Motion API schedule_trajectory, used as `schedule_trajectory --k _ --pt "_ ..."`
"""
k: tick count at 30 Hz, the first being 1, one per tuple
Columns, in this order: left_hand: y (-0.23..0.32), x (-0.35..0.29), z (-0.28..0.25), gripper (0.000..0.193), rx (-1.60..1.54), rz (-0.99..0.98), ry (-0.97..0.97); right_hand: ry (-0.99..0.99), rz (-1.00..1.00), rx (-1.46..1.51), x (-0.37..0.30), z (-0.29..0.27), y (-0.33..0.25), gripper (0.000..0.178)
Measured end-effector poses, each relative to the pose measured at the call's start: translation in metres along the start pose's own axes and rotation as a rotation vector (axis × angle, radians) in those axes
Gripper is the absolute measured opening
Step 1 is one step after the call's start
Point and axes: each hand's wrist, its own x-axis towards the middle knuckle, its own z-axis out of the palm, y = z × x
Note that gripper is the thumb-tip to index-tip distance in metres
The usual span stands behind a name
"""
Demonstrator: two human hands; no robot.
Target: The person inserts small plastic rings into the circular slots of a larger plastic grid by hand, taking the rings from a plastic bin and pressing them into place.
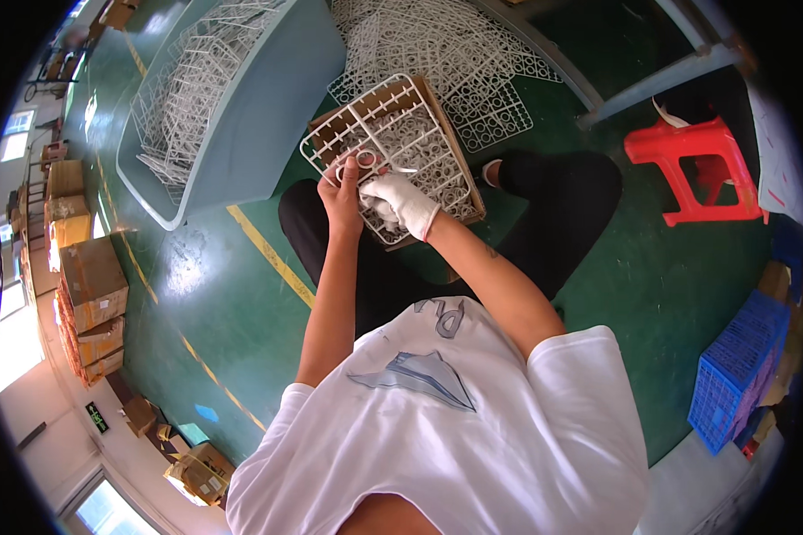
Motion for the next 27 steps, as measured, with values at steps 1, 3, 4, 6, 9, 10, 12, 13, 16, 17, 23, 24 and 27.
schedule_trajectory --k 1,3,4,6,9,10,12,13,16,17,23,24,27 --pt "0.000 0.000 0.002 0.025 -0.017 -0.018 0.009 -0.021 0.056 0.142 -0.001 -0.002 0.000 0.022" --pt "-0.002 0.003 0.008 0.026 -0.030 -0.031 -0.020 -0.076 -0.327 -0.178 -0.001 -0.007 0.002 0.019" --pt "-0.013 0.010 0.003 0.027 -0.090 -0.032 0.092 -0.145 -0.702 -0.509 -0.001 -0.007 0.003 0.017" --pt "-0.032 0.022 -0.023 0.030 -0.133 -0.054 0.242 -0.098 -1.209 -1.196 0.002 0.000 0.015 0.014" --pt "-0.025 0.013 -0.022 0.032 -0.140 -0.079 0.205 0.448 -0.792 -1.350 -0.021 0.027 -0.009 0.013" --pt "-0.021 0.012 -0.014 0.033 -0.193 -0.072 0.193 0.521 -0.831 -1.341 -0.013 0.024 -0.010 0.011" --pt "-0.013 0.006 -0.001 0.041 -0.293 -0.128 0.168 0.523 -0.871 -1.373 -0.004 0.017 -0.011 0.011" --pt "-0.002 0.003 0.006 0.044 -0.323 -0.176 0.163 0.505 -0.890 -1.390 0.000 0.015 -0.011 0.013" --pt "-0.001 -0.001 0.006 0.052 -0.320 -0.173 0.152 0.476 -0.878 -1.411 0.008 0.014 -0.003 0.012" --pt "-0.002 -0.002 0.005 0.052 -0.320 -0.172 0.155 0.472 -0.878 -1.412 0.007 0.015 -0.002 0.012" --pt "-0.002 -0.004 0.008 0.050 -0.275 -0.146 0.143 0.519 -0.871 -1.399 0.007 0.010 0.001 0.009" --pt "-0.002 -0.003 0.008 0.050 -0.290 -0.138 0.128 0.522 -0.923 -1.385 0.007 0.008 0.002 0.009" --pt "-0.003 -0.001 0.012 0.050 -0.279 -0.154 0.126 0.549 -1.039 -1.358 0.004 0.002 -0.001 0.011"
